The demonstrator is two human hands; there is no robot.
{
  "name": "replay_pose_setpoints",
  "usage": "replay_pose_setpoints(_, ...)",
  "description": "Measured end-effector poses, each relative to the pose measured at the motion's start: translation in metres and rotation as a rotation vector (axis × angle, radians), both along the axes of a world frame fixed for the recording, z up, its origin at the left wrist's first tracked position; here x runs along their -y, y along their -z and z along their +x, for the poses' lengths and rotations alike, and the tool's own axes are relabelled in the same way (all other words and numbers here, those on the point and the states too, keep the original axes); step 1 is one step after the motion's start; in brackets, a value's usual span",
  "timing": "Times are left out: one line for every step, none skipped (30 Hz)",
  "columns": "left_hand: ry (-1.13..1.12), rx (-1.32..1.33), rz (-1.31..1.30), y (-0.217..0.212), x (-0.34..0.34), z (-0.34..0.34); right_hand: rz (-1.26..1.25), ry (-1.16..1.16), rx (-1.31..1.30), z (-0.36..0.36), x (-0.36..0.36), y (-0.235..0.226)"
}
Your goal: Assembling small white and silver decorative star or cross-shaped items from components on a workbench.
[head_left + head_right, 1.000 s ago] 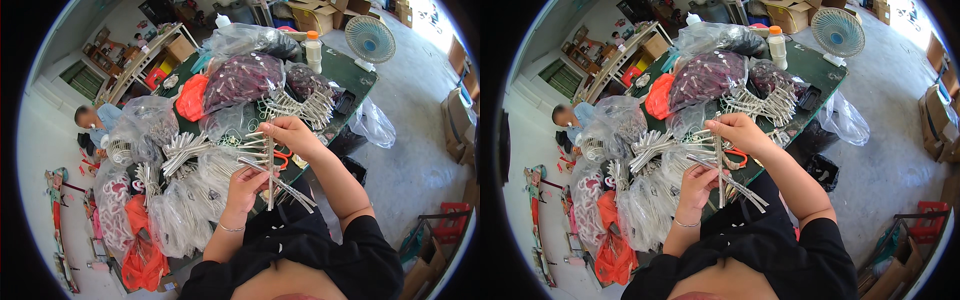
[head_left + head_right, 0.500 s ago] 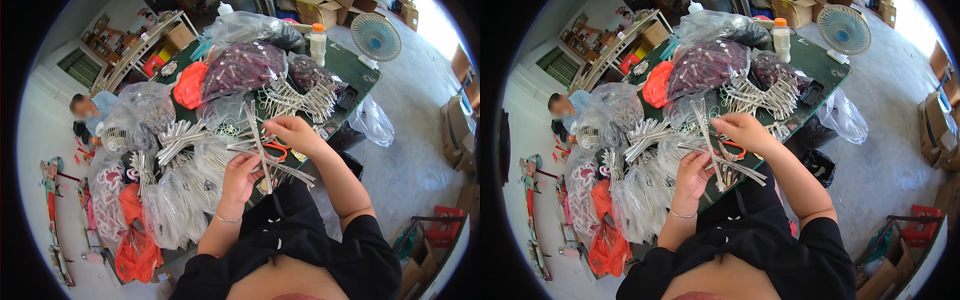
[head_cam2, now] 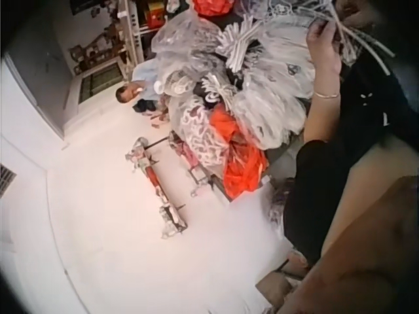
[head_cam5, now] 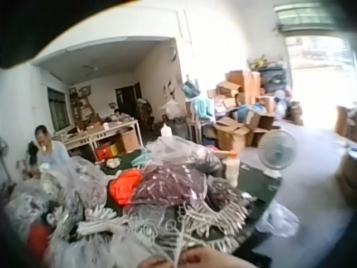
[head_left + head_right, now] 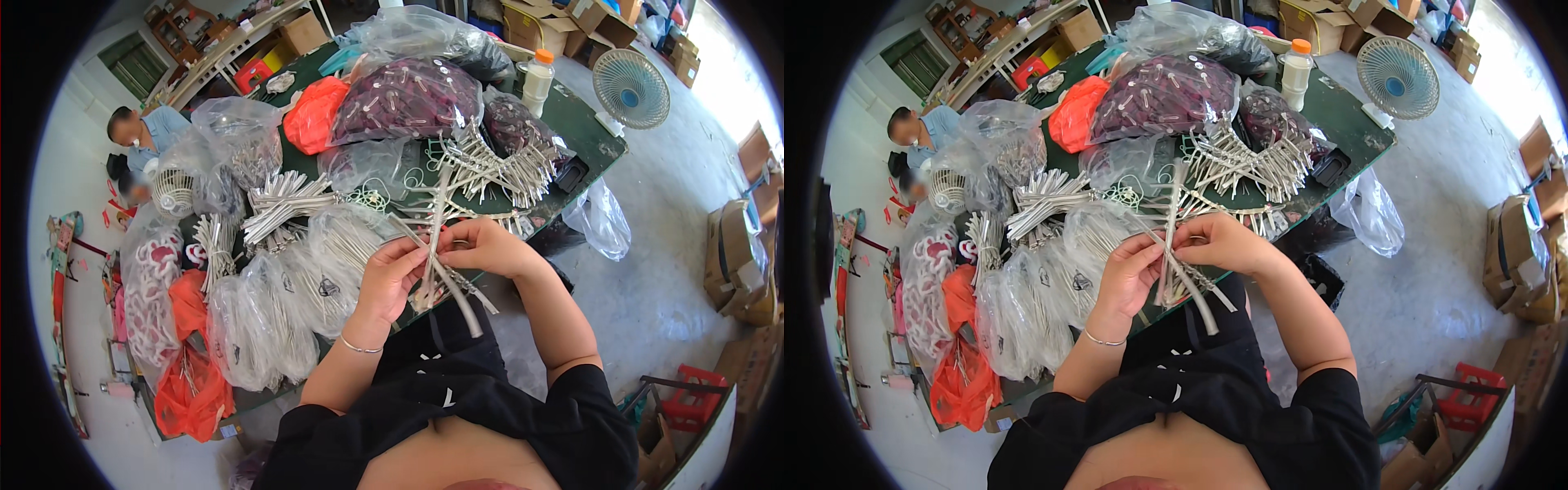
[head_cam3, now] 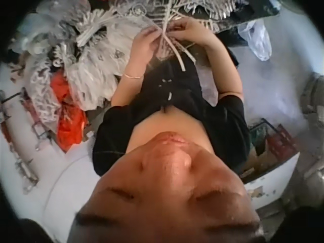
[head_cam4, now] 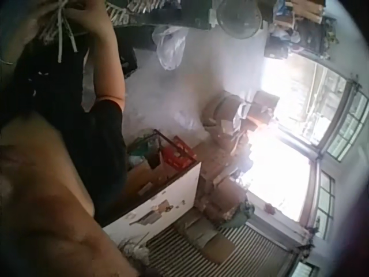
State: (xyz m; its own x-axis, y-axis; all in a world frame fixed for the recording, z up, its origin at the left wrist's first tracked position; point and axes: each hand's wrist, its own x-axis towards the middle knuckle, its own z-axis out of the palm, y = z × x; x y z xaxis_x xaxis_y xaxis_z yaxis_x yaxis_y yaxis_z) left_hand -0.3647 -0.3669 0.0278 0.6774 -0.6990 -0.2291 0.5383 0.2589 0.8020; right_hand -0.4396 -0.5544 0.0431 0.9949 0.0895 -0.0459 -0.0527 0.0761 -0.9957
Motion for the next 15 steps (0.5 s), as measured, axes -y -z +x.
replay_pose_setpoints(-0.001,-0.007,-0.008,-0.001,0.0,0.0,-0.105,-0.03,-0.062,-0.001,0.001,-0.006)
replay_pose_setpoints(-0.011,-0.03,0.001,-0.002,0.0,-0.001,-0.112,-0.031,-0.07,-0.001,0.0,-0.008)
replay_pose_setpoints(-0.02,-0.053,0.011,-0.002,0.0,-0.001,-0.11,-0.002,-0.049,-0.002,-0.002,-0.008)
replay_pose_setpoints(-0.022,-0.058,0.005,-0.001,-0.001,0.0,-0.105,0.025,-0.024,-0.002,-0.004,-0.009)
replay_pose_setpoints(-0.016,-0.058,-0.001,0.002,-0.001,0.001,-0.091,0.037,0.017,-0.002,-0.005,-0.008)
replay_pose_setpoints(-0.01,-0.058,-0.007,0.005,-0.002,0.001,-0.098,0.034,0.012,-0.003,-0.005,-0.011)
replay_pose_setpoints(-0.013,-0.063,-0.013,0.006,-0.003,0.002,-0.125,0.068,-0.019,-0.005,-0.005,-0.017)
replay_pose_setpoints(0.003,-0.086,-0.017,0.008,-0.004,0.002,-0.152,0.102,-0.05,-0.006,-0.006,-0.021)
replay_pose_setpoints(0.019,-0.108,-0.021,0.009,-0.005,0.002,-0.158,0.097,-0.055,-0.006,-0.006,-0.023)
replay_pose_setpoints(0.016,-0.112,-0.027,0.009,-0.006,0.002,-0.272,0.112,-0.011,-0.005,-0.005,-0.025)
replay_pose_setpoints(0.021,-0.154,-0.052,0.007,-0.006,0.002,-0.386,0.124,0.033,-0.005,-0.003,-0.026)
replay_pose_setpoints(0.025,-0.195,-0.078,0.006,-0.008,0.002,-0.392,0.117,0.031,-0.004,0.002,-0.026)
replay_pose_setpoints(0.027,-0.197,-0.085,0.004,-0.008,0.002,-0.483,0.155,0.052,-0.003,0.012,-0.028)
replay_pose_setpoints(0.017,-0.211,-0.104,0.003,-0.012,0.002,-0.569,0.188,0.075,-0.001,0.023,-0.029)
replay_pose_setpoints(0.005,-0.224,-0.122,0.002,-0.017,0.003,-0.724,0.162,0.145,0.005,0.041,-0.029)
